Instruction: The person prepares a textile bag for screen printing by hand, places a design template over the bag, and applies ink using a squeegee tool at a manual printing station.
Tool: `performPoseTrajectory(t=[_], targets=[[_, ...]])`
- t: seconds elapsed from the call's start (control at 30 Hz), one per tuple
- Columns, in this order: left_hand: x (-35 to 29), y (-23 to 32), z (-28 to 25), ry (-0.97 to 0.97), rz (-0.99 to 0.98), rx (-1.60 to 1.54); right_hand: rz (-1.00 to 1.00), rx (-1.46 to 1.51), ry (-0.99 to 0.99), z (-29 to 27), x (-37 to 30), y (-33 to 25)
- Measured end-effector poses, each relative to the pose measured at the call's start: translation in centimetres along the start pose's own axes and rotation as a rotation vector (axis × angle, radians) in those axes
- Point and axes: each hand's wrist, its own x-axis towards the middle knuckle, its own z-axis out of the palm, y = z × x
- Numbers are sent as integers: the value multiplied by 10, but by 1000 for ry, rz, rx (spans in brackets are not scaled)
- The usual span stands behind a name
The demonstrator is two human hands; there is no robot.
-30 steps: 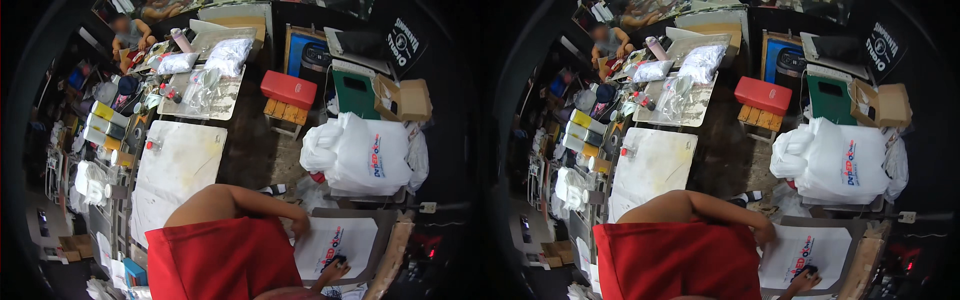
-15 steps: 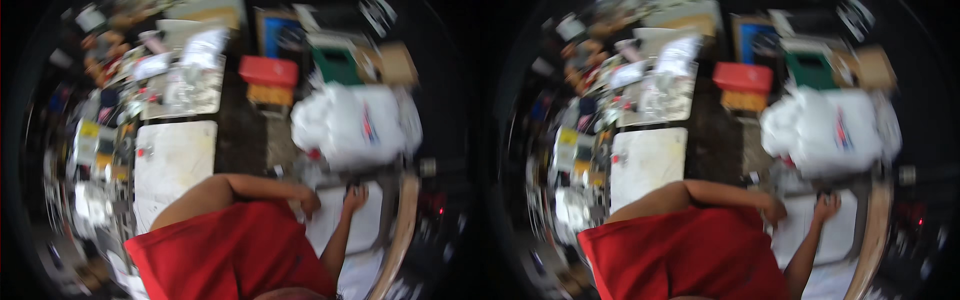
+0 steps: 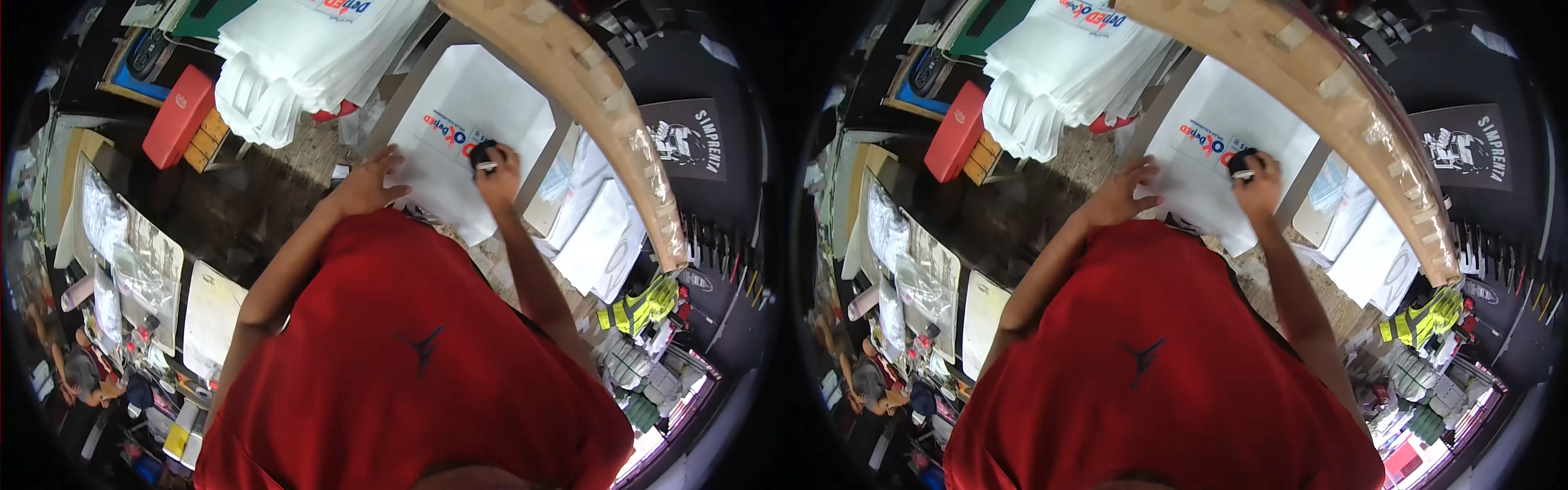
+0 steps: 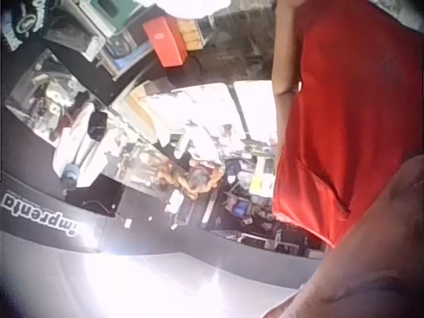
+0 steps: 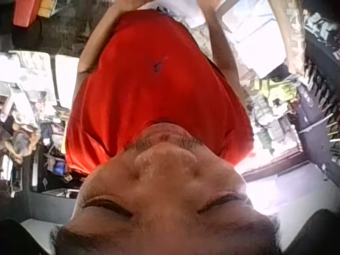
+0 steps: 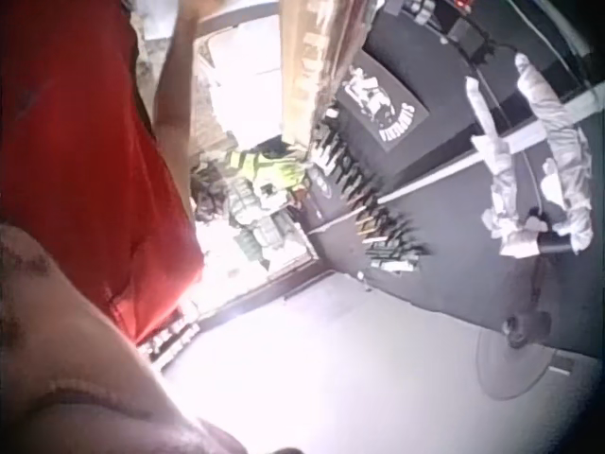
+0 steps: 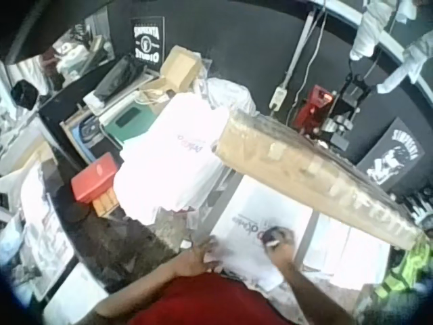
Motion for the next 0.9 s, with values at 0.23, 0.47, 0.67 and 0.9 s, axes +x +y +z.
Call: performPoseTrajectory(t=[0.23, 0.47, 0.67, 0.9], targets=[[3, 14, -4, -70, -10, 43, -48, 146, -27, 49, 66, -106], [12, 19, -15, -158, -21, 50, -30, 90, -186, 33, 47, -103], [23, 24, -22, -230, -17, 161, 172, -25, -94, -6, 64, -29], [32, 31, -20, -293, -74, 134, 206, 29, 9, 28, 55, -75]])
